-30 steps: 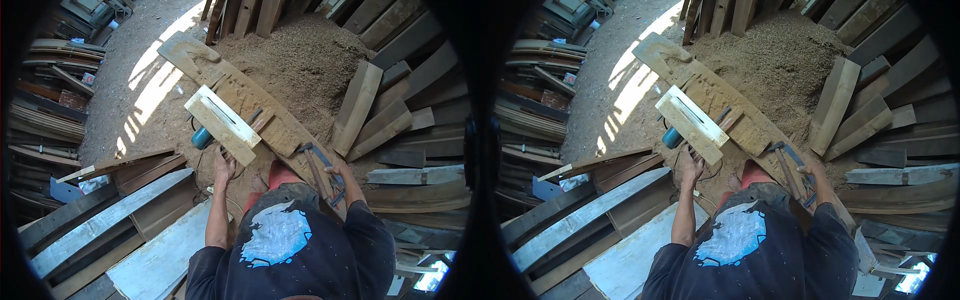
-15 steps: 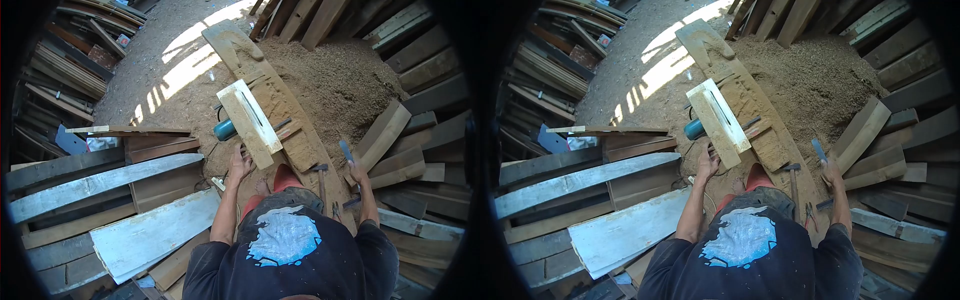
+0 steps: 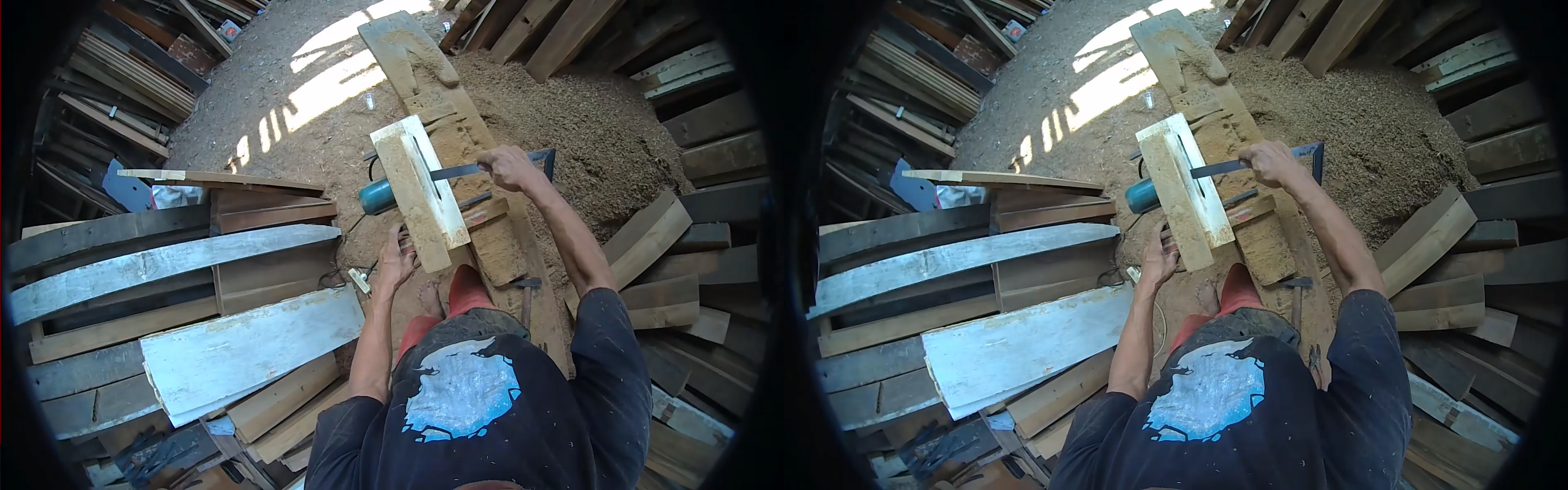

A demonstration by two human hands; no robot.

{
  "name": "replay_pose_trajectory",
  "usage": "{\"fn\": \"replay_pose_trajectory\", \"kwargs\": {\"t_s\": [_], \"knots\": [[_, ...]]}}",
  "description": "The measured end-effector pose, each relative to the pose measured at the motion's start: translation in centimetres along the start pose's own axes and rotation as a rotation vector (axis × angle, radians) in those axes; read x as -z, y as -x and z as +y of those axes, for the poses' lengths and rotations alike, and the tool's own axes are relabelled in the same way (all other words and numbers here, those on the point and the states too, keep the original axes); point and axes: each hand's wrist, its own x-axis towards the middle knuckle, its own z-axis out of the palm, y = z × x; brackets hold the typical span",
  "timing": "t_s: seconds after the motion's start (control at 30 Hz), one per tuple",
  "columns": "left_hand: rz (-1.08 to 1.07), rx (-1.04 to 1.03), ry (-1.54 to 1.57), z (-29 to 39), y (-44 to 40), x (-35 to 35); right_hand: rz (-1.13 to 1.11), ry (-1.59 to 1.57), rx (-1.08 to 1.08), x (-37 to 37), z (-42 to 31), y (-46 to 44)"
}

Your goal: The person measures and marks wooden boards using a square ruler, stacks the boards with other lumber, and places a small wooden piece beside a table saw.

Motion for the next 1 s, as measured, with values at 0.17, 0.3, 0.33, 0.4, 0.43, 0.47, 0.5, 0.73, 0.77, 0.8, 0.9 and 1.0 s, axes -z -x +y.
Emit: {"fn": "replay_pose_trajectory", "kwargs": {"t_s": [0.17, 0.3, 0.33, 0.4, 0.43, 0.47, 0.5, 0.73, 0.77, 0.8, 0.9, 1.0], "knots": [[0.026, 0.044, 0.023, -1.3, 0.1, -0.8, -0.084, 0.055, 0.047, 0.0, -0.6, -3.5], [0.01, 0.039, 0.061, -0.5, 0.3, -0.6, -0.155, 0.06, 0.032, 0.0, -1.4, -4.6], [0.005, 0.052, 0.06, -0.6, 0.3, -0.6, -0.172, 0.061, 0.022, 0.0, -1.5, -4.7], [-0.005, 0.076, 0.058, -0.6, 0.3, -0.6, -0.178, 0.049, 0.016, 0.1, -1.7, -4.6], [-0.008, 0.077, 0.064, -0.7, 0.3, -0.6, -0.18, 0.043, 0.012, 0.3, -1.8, -4.6], [-0.011, 0.078, 0.071, -0.7, 0.3, -0.6, -0.194, 0.044, 0.0, 0.4, -1.9, -4.6], [-0.013, 0.078, 0.077, -0.6, 0.2, -0.6, -0.208, 0.044, -0.012, 0.6, -2.1, -4.6], [-0.031, 0.107, 0.121, 0.3, 0.2, -0.3, -0.19, 0.066, 0.014, 1.1, -1.5, -4.8], [-0.039, 0.127, 0.122, 0.4, 0.2, -0.3, -0.193, 0.071, 0.013, 1.3, -1.7, -4.8], [-0.048, 0.147, 0.124, 0.4, 0.1, -0.3, -0.196, 0.077, 0.012, 1.5, -1.8, -4.8], [-0.035, 0.081, 0.167, 0.0, 0.2, -0.5, -0.196, 0.096, 0.017, 1.5, -2.0, -5.0], [-0.041, 0.091, 0.147, 0.2, 0.1, -0.4, -0.204, 0.107, 0.018, 1.5, -2.2, -5.3]]}}
